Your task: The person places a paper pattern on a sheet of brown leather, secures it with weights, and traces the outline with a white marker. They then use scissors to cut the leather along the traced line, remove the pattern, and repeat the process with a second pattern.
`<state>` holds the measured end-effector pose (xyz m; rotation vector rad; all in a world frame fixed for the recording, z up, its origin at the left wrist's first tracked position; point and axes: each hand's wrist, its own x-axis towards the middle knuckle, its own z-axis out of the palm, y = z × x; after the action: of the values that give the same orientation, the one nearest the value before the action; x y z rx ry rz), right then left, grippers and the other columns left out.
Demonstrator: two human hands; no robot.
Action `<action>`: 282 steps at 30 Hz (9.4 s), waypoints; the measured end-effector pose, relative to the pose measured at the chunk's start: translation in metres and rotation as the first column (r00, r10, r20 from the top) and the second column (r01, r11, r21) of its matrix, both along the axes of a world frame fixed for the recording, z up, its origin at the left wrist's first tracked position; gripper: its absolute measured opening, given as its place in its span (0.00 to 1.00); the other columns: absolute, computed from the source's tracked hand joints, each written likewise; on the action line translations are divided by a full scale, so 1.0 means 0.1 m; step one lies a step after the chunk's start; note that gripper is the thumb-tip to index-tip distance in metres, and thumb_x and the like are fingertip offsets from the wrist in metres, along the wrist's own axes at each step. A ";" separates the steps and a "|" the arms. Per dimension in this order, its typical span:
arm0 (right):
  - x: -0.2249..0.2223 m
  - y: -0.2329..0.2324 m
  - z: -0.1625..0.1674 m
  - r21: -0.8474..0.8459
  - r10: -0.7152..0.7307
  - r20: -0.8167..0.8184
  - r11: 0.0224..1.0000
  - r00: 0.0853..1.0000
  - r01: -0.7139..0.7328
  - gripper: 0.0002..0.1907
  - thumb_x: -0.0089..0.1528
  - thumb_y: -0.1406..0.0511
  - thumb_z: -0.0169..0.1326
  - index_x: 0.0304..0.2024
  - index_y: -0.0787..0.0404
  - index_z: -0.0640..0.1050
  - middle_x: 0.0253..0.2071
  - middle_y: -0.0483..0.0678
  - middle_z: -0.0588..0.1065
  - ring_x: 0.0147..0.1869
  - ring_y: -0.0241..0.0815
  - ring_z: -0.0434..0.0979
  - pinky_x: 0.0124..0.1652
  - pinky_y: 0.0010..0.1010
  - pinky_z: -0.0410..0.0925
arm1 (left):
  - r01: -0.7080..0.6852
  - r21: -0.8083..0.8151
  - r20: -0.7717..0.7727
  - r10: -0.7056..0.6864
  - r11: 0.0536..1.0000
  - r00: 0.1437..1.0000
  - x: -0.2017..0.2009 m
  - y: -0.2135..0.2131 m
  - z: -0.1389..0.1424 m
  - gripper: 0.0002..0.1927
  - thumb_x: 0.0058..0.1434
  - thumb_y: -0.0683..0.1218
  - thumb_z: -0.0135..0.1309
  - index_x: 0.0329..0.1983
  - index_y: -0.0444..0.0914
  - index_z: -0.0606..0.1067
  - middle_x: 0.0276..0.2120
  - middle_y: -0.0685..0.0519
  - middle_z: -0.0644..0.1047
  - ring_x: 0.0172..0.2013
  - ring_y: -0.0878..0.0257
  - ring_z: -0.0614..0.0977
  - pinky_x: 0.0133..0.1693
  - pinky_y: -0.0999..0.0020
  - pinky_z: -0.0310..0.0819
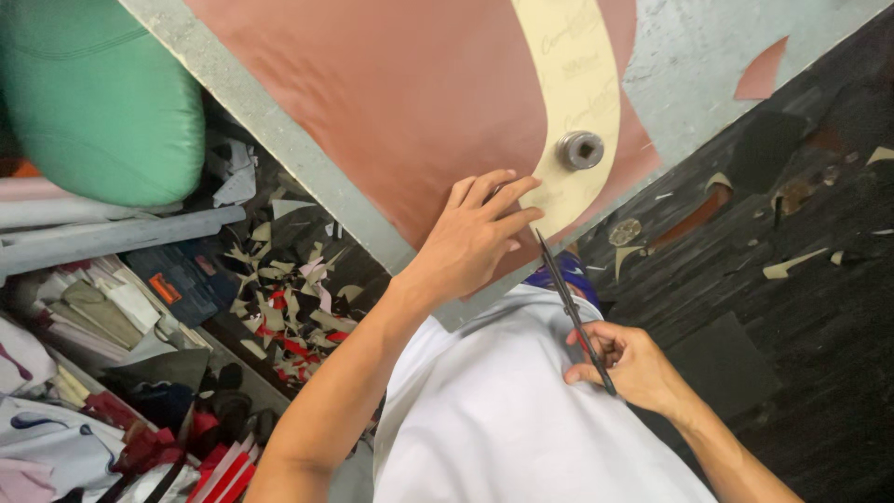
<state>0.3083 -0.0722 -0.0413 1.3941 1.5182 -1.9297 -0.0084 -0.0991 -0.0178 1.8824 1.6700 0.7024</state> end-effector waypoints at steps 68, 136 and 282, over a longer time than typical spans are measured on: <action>-0.50 -0.01 0.24 -0.054 -0.123 -0.086 0.992 0.989 0.118 0.16 0.50 0.67 0.72 0.37 0.63 0.79 0.19 0.37 0.69 0.21 0.28 0.64 0.22 0.23 0.58 | -0.049 -0.067 0.182 0.061 0.997 0.981 -0.06 -0.08 0.07 0.57 0.45 0.43 0.72 0.76 0.42 0.54 0.66 0.55 0.70 0.65 0.51 0.65 0.65 0.54 0.56; -2.30 -1.12 0.37 0.097 -0.930 0.017 0.366 0.366 0.925 0.12 0.56 0.64 0.65 0.37 0.63 0.77 0.23 0.43 0.76 0.21 0.31 0.70 0.23 0.23 0.64 | 0.635 -0.001 -0.323 -0.601 0.773 0.731 -0.13 1.27 -0.11 0.38 0.39 0.51 0.74 0.57 0.45 0.76 0.63 0.43 0.64 0.61 0.46 0.64 0.58 0.48 0.59; -0.76 1.30 0.06 0.130 -0.215 -0.030 0.968 0.976 0.217 0.20 0.51 0.65 0.70 0.41 0.66 0.77 0.21 0.39 0.71 0.22 0.28 0.65 0.24 0.22 0.60 | -0.071 -0.171 -0.404 -0.005 0.983 0.915 0.03 1.27 0.19 0.38 0.51 0.43 0.59 0.66 0.29 0.63 0.63 0.39 0.64 0.63 0.48 0.66 0.67 0.55 0.57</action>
<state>0.2324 0.0574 -0.0351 1.6668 1.5846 -1.9991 -0.0049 0.0274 0.0008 1.9609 1.9437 0.1619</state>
